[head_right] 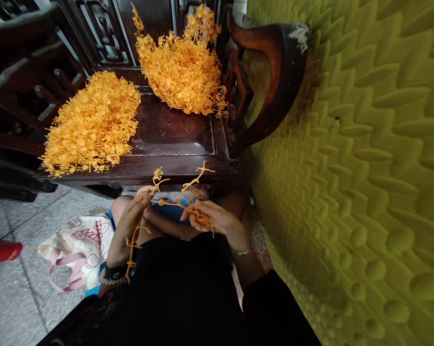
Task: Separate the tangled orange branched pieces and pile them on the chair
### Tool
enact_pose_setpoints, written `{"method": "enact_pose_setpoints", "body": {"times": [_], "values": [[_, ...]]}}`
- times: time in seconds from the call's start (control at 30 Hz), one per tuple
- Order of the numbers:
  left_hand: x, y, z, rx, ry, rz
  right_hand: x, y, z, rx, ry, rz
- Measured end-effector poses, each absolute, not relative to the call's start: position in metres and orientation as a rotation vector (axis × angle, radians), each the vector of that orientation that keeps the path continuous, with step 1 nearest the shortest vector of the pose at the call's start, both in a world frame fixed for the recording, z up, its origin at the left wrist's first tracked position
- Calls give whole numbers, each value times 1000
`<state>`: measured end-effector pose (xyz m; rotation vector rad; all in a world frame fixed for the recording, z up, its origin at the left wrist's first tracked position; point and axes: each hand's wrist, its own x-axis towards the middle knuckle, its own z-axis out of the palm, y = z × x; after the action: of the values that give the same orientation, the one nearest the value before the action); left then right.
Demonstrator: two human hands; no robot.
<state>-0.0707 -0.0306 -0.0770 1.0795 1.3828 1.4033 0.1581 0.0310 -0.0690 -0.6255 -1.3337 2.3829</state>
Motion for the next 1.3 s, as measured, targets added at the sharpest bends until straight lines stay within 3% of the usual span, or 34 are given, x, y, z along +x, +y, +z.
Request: {"method": "enact_pose_setpoints", "body": {"times": [0.2, 0.4, 0.57, 0.73, 1.1, 1.3], "values": [[-79, -42, -79, 1202, 1506, 1566, 159, 30, -73, -374, -1113, 2319], [-70, -53, -82, 1015, 1156, 1565, 156, 30, -79, -42, -1061, 2126], [-62, -57, -90, 782, 844, 1591, 146, 17, -64, -501, -1149, 1949], [-58, -56, -93, 585, 661, 1645, 129, 11, -53, -550, -1109, 1828], [-57, -53, -99, 489, 721, 1717, 103, 5, -61, -813, -976, 1923], [-67, -45, -98, 659, 1131, 1688, 112, 11, -60, -974, -1169, 1849]]}}
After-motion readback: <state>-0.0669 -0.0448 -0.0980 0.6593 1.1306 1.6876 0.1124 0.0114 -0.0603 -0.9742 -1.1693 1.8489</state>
